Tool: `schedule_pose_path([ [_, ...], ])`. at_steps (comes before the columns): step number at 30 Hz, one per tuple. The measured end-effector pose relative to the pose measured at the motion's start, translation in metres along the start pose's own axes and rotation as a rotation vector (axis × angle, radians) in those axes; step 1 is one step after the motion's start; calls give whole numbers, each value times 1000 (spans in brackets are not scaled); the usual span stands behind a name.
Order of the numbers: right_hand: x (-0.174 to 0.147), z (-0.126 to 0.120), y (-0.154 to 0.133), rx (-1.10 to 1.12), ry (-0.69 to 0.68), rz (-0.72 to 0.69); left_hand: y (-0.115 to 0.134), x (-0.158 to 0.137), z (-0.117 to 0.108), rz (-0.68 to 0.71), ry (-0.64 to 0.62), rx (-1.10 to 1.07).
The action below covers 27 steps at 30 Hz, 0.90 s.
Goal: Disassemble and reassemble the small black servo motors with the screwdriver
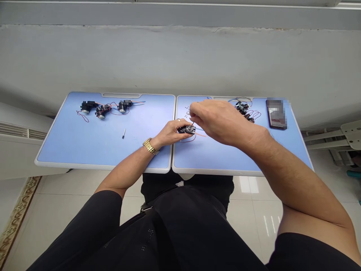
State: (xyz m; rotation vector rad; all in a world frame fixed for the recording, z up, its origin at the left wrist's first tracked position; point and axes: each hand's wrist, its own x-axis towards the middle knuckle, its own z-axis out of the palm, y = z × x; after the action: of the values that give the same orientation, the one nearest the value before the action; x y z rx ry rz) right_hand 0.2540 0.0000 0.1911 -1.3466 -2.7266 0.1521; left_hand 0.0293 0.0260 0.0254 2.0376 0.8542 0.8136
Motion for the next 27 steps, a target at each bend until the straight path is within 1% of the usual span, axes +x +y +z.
schedule_pose_path([
  [8, 0, 3, -1, -97, -54, 104, -3, 0, 1, 5, 10, -30],
  [14, -3, -2, 0, 18, -56, 35, -1, 0, 0, 8, 21, -18],
  [18, -1, 1, -1, -61, -30, 52, -2, 0, 0, 21, 15, -10],
  [21, 0, 2, -4, -157, 0, 94, -4, 0, 2, 21, 8, -15],
  [24, 0, -2, -6, -241, -13, 144, -4, 1, 2, 14, 21, -14],
  [25, 0, -3, -6, -244, -19, 145, -3, 1, 2, 11, 23, -13],
  [27, 1, -5, -6, -197, -11, 97, -2, 1, 1, 7, 21, -13],
])
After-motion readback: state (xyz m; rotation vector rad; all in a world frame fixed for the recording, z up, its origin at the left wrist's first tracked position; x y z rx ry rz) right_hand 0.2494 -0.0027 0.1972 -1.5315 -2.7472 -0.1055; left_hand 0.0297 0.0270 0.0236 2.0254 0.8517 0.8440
